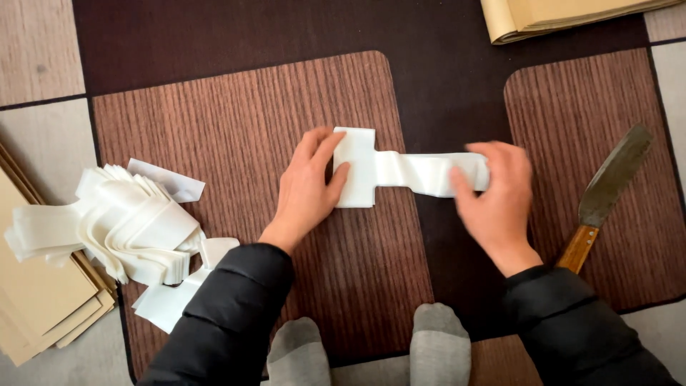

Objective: Picking up T-shaped white material pieces from a pile and stacking them neatly on a board

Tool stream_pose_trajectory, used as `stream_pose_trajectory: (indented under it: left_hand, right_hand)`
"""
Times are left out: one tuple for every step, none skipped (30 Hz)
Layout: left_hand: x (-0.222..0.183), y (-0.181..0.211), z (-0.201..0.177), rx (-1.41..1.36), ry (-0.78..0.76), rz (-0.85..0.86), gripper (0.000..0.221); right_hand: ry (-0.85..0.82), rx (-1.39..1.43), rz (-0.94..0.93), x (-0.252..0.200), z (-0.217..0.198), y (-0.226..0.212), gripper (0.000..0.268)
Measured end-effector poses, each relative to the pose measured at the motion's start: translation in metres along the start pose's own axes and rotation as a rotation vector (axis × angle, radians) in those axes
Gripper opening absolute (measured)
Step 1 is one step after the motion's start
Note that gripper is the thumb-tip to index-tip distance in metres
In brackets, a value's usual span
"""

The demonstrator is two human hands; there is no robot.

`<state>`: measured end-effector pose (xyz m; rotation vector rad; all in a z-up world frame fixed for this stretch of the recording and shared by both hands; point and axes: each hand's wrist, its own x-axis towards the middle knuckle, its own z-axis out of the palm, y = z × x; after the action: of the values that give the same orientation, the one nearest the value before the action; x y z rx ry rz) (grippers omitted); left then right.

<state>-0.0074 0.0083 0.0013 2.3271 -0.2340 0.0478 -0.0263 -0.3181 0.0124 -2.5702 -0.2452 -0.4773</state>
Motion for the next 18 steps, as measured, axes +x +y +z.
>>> stream_pose_trajectory:
  left_hand:
    - [0.003, 0.002, -0.001, 0.001, 0.001, 0.000, 0.050]
    - [0.006, 0.004, -0.002, 0.013, -0.022, -0.013, 0.056]
    - [0.009, 0.006, -0.002, 0.026, -0.045, -0.025, 0.063]
    - [0.013, 0.004, -0.002, 0.028, -0.044, -0.025, 0.063]
    - [0.017, 0.003, -0.001, 0.075, -0.114, -0.036, 0.070]
    - [0.021, 0.001, 0.000, 0.121, -0.183, -0.047, 0.077]
    - [0.022, 0.001, 0.002, 0.123, -0.183, -0.047, 0.077]
    - [0.022, 0.001, 0.003, 0.137, -0.203, -0.049, 0.077]
    - [0.022, 0.000, 0.003, 0.150, -0.224, -0.051, 0.078]
    - [0.021, -0.003, 0.002, 0.153, -0.222, -0.053, 0.078]
    - [0.020, -0.006, 0.001, 0.106, -0.220, -0.037, 0.080]
    - [0.019, -0.009, 0.002, 0.056, -0.217, -0.022, 0.083]
    - [0.019, -0.014, 0.004, 0.057, -0.213, -0.025, 0.083]
    - [0.019, -0.019, 0.005, -0.011, -0.190, -0.017, 0.083]
    - [0.018, -0.024, 0.006, -0.077, -0.166, -0.009, 0.084]
    - [0.019, -0.027, 0.004, -0.074, -0.162, -0.008, 0.084]
    - [0.019, -0.029, 0.003, -0.123, -0.141, 0.000, 0.085]
    - [0.017, -0.030, 0.002, -0.175, -0.125, 0.006, 0.086]
  right_hand:
    - [0.000, 0.001, -0.001, 0.006, 0.001, -0.008, 0.043]
    - [-0.091, -0.074, -0.151, 0.011, 0.002, -0.016, 0.058]
    - [-0.182, -0.149, -0.302, 0.017, 0.003, -0.024, 0.073]
    - [-0.181, -0.147, -0.303, 0.018, 0.009, -0.026, 0.073]
    - [-0.307, -0.183, -0.320, 0.019, 0.014, -0.028, 0.087]
    - [-0.434, -0.219, -0.336, 0.020, 0.020, -0.030, 0.102]
    - [-0.433, -0.218, -0.337, 0.024, 0.026, -0.026, 0.102]
    - [-0.535, -0.223, -0.320, 0.028, 0.032, -0.023, 0.102]
    - [-0.636, -0.229, -0.301, 0.031, 0.038, -0.020, 0.103]
    - [-0.636, -0.226, -0.305, 0.035, 0.039, -0.022, 0.103]
    - [-0.663, -0.214, -0.299, 0.039, 0.040, -0.023, 0.094]
    - [-0.693, -0.203, -0.295, 0.042, 0.040, -0.024, 0.085]
    - [-0.694, -0.202, -0.300, 0.044, 0.042, -0.024, 0.085]
    - [-0.700, -0.213, -0.303, 0.044, 0.043, -0.025, 0.084]
    - [-0.705, -0.223, -0.305, 0.045, 0.044, -0.026, 0.084]
    - [-0.701, -0.222, -0.309, 0.049, 0.044, -0.026, 0.084]
    - [-0.743, -0.207, -0.286, 0.053, 0.044, -0.026, 0.081]
    - [-0.790, -0.192, -0.258, 0.053, 0.042, -0.026, 0.079]
